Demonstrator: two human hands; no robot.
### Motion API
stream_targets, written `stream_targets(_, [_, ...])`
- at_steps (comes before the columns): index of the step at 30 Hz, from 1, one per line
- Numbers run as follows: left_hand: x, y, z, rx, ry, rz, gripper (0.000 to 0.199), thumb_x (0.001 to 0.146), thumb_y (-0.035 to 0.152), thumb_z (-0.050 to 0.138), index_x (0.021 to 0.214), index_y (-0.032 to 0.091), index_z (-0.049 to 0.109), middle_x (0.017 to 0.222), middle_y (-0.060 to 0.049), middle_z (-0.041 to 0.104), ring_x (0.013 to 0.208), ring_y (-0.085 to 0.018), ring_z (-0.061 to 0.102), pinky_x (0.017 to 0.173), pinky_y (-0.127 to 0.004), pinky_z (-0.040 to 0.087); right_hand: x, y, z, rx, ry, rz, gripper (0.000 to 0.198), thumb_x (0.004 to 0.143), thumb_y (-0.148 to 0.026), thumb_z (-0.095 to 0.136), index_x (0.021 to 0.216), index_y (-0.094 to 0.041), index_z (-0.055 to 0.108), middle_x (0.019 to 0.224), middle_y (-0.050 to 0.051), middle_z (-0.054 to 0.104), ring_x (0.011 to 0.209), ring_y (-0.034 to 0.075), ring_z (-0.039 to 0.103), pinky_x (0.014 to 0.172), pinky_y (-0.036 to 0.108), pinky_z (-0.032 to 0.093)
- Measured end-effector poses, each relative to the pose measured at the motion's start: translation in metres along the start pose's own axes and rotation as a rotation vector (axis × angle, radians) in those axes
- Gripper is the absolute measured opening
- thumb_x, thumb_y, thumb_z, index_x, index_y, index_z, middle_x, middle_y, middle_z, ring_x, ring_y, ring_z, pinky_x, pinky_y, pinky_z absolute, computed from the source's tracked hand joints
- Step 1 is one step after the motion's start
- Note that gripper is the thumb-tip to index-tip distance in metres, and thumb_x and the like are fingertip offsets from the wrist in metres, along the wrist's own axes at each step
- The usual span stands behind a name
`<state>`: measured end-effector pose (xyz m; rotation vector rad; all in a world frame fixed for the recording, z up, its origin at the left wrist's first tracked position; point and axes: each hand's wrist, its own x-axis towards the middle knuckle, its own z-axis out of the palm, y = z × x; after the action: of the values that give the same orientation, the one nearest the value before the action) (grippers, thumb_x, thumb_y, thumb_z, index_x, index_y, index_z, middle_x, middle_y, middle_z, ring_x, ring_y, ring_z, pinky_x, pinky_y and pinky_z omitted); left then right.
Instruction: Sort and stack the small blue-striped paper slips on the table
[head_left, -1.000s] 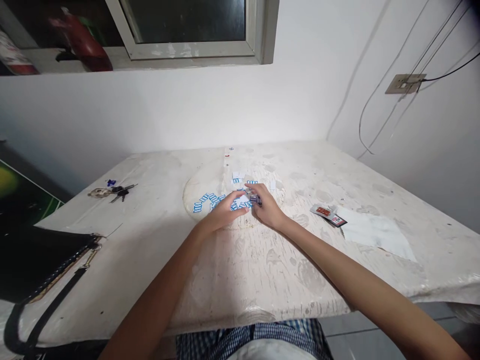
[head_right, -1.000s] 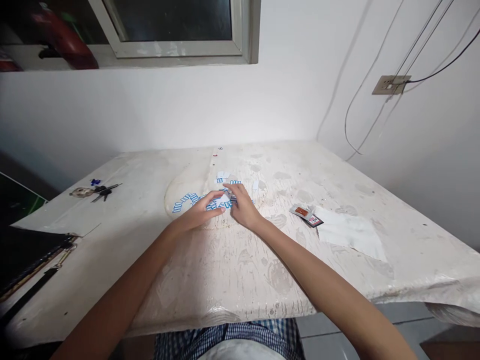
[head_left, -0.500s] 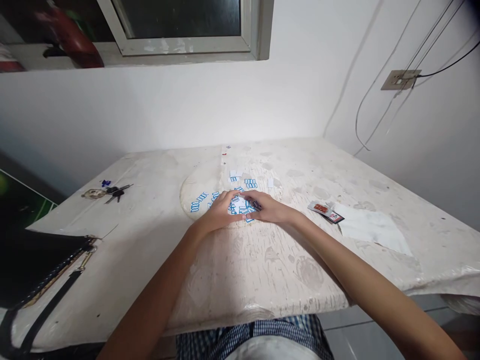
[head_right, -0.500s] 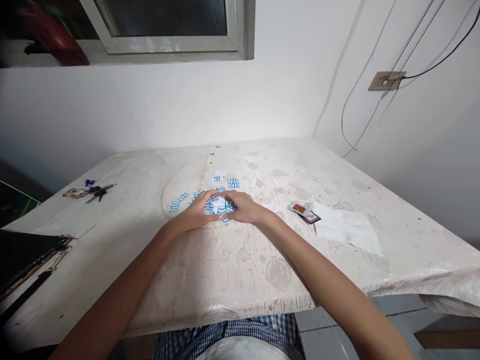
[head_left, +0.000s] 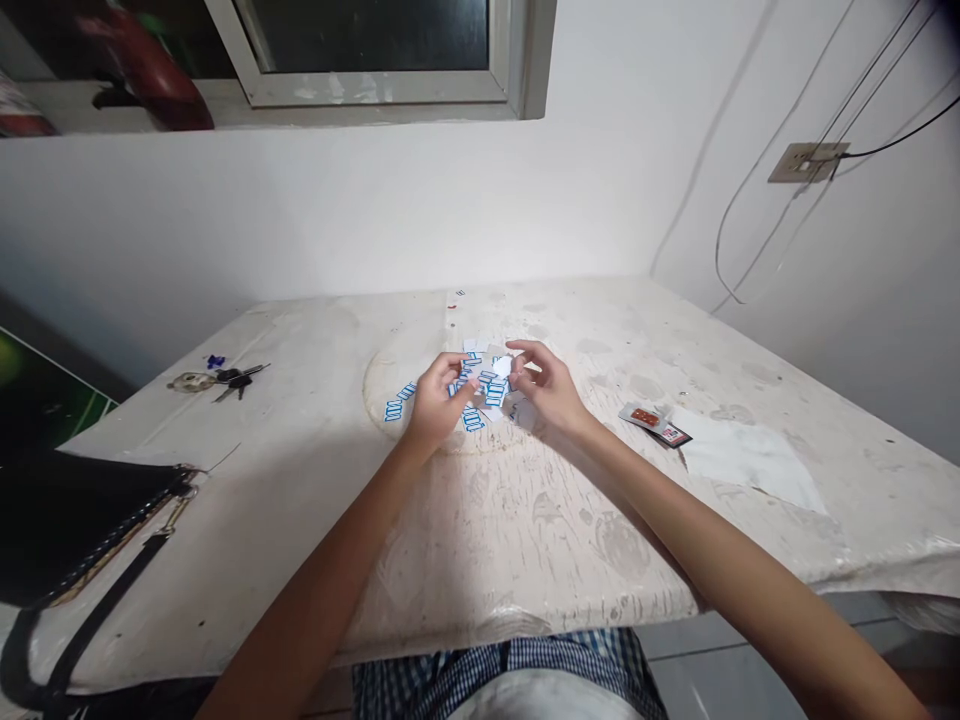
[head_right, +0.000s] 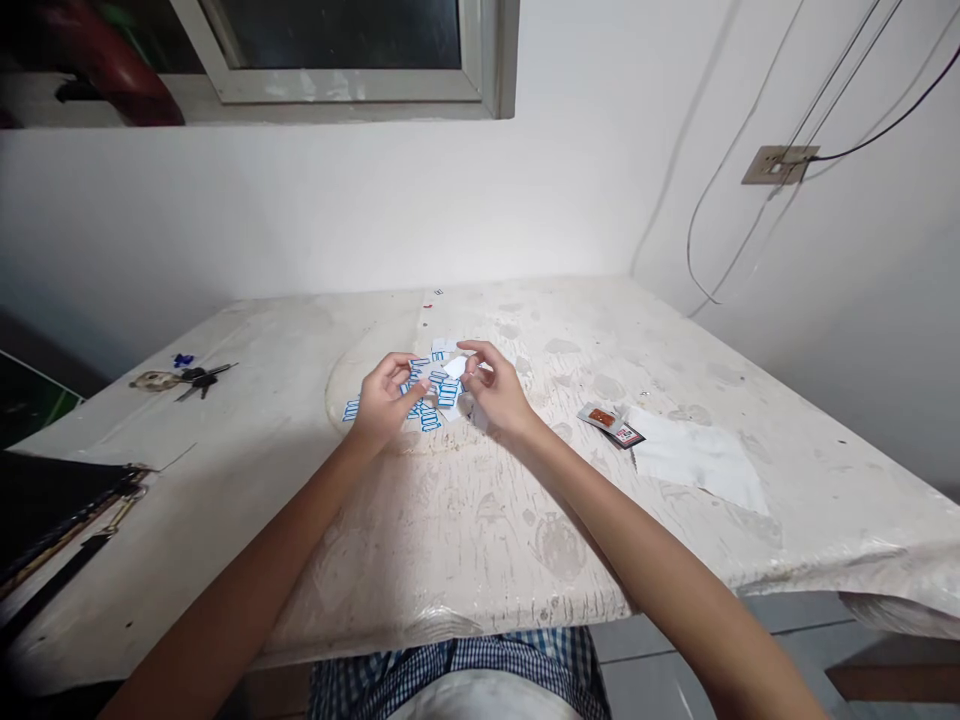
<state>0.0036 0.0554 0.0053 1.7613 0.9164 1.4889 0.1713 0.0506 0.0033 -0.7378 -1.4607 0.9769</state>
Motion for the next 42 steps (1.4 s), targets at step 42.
stream_targets(42, [0.003, 0.003, -0.021, 0.469, -0.169, -0.006, 0.027, 0.074, 0.016, 0.046, 0.094, 0.020, 0.063, 0.100, -0.005, 0.056, 0.096, -0.018, 0.054, 0.079, -0.029, 0.046, -0.003, 0.017, -0.011, -0.481, -0.066, -0.020, 0.033, 0.075, -0.009, 0.044, 0.104, -0.022, 0.055, 0.105, 0.006, 0.041, 0.084, 0.014, 0.050, 0.076, 0.031, 0.046])
